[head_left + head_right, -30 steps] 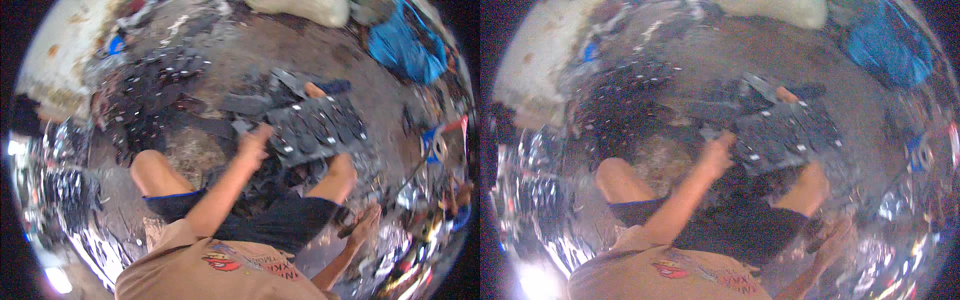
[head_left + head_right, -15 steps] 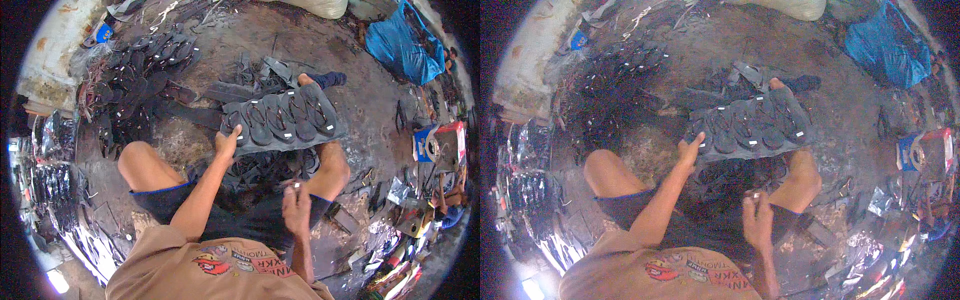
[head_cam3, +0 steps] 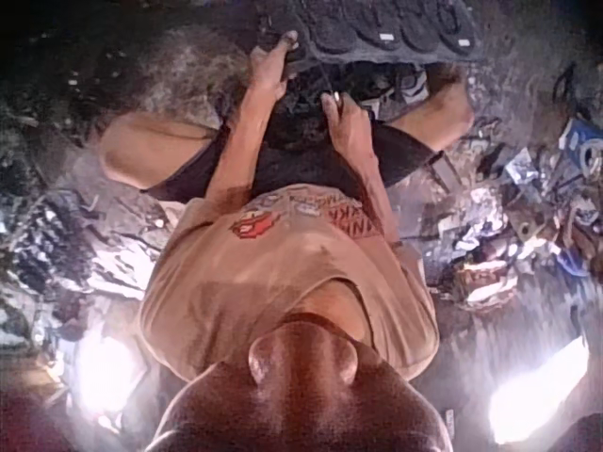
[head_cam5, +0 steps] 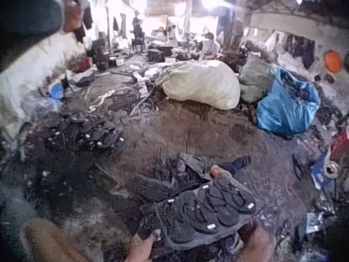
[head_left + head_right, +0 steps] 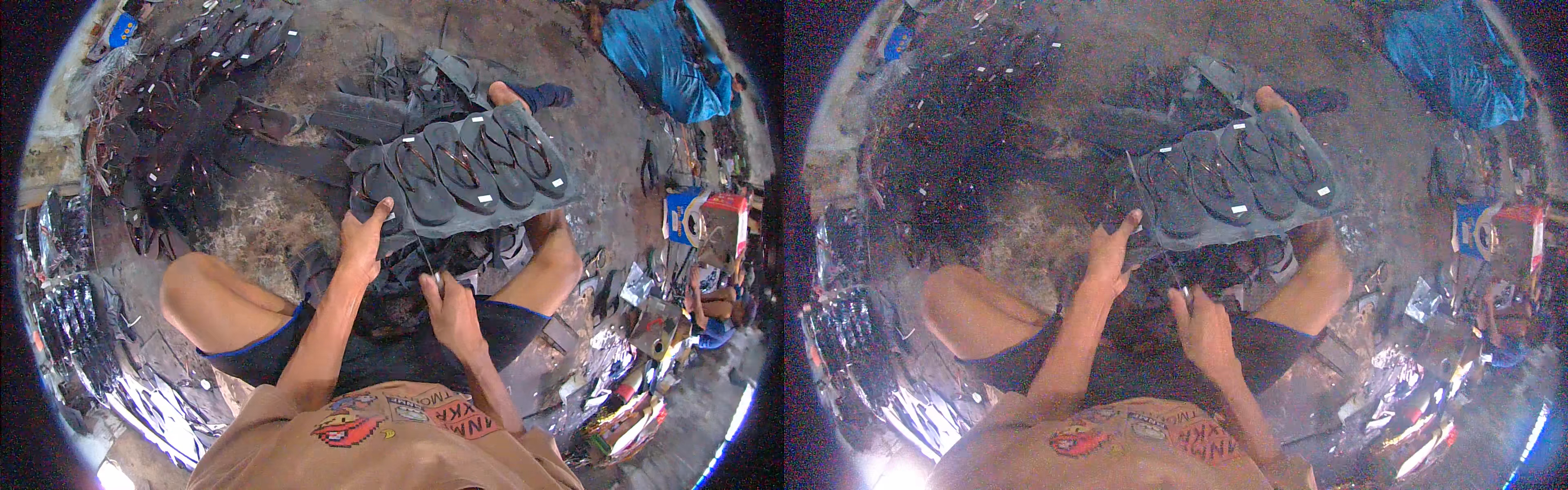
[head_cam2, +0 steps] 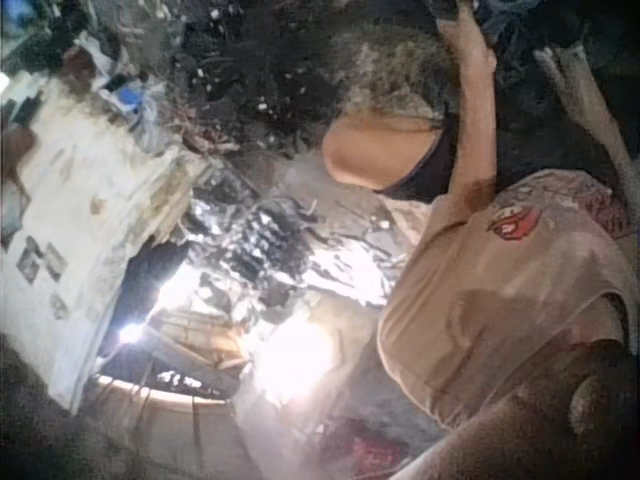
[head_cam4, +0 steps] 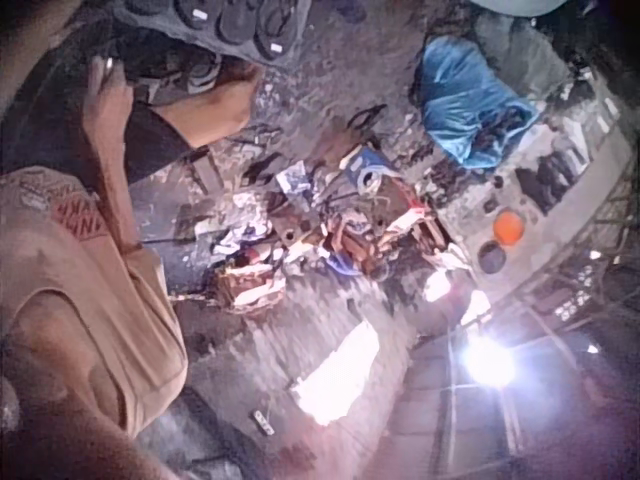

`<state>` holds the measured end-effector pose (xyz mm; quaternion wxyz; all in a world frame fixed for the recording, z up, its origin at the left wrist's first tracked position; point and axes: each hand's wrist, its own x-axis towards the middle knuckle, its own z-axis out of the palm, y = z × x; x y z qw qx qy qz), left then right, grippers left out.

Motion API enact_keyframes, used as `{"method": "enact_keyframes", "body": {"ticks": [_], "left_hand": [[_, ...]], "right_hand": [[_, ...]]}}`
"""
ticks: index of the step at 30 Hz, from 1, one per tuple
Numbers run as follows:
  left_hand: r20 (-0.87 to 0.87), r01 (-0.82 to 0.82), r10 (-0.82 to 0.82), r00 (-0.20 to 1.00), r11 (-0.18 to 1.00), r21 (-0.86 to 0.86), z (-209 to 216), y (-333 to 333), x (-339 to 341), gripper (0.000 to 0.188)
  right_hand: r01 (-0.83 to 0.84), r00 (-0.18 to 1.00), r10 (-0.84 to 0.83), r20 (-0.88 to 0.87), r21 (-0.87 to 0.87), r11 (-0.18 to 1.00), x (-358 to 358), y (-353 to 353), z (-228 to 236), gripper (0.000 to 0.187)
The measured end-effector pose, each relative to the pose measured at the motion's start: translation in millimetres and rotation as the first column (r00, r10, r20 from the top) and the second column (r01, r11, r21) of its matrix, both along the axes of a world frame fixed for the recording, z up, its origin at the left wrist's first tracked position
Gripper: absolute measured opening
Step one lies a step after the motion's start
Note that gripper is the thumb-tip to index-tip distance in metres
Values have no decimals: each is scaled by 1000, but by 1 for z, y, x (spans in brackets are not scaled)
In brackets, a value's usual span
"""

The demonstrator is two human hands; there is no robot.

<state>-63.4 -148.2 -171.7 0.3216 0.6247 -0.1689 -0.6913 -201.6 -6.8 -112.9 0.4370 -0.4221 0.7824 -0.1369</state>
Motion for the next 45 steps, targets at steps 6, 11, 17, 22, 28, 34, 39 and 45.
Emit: {"method": "enact_keyframes", "body": {"ticks": [6,11,17,22,28,34,39,45], "left_hand": [[-70,-59,58,996,998,-23,-15,3,1,40],[-140,-60,51,989,996,-63,-5,0,-3,39],[-150,-69,69,986,998,1,-5,3,-3,37],[-176,-93,95,980,995,21,-9,0,4,31],[-129,-136,135,982,991,0,70,33,28,37],[105,112,-86,991,956,-273,173,94,101,58],[435,471,-262,861,733,-490,166,119,71,75],[137,229,-185,973,718,-658,207,82,38,59]], "right_hand": [[43,997,-41,-59,32,999,0,-39,-40,48],[-81,995,61,-81,-275,958,-17,-42,-116,39],[-413,909,416,12,-99,905,-77,-68,-190,39],[-280,958,284,-41,-342,897,-46,-100,-207,36],[-70,980,149,129,-482,874,19,-144,-182,47],[189,861,-60,505,-207,960,50,-113,-80,54],[514,685,-25,728,-458,725,4,-119,93,35],[287,871,127,475,-699,655,0,-50,123,28]]}}
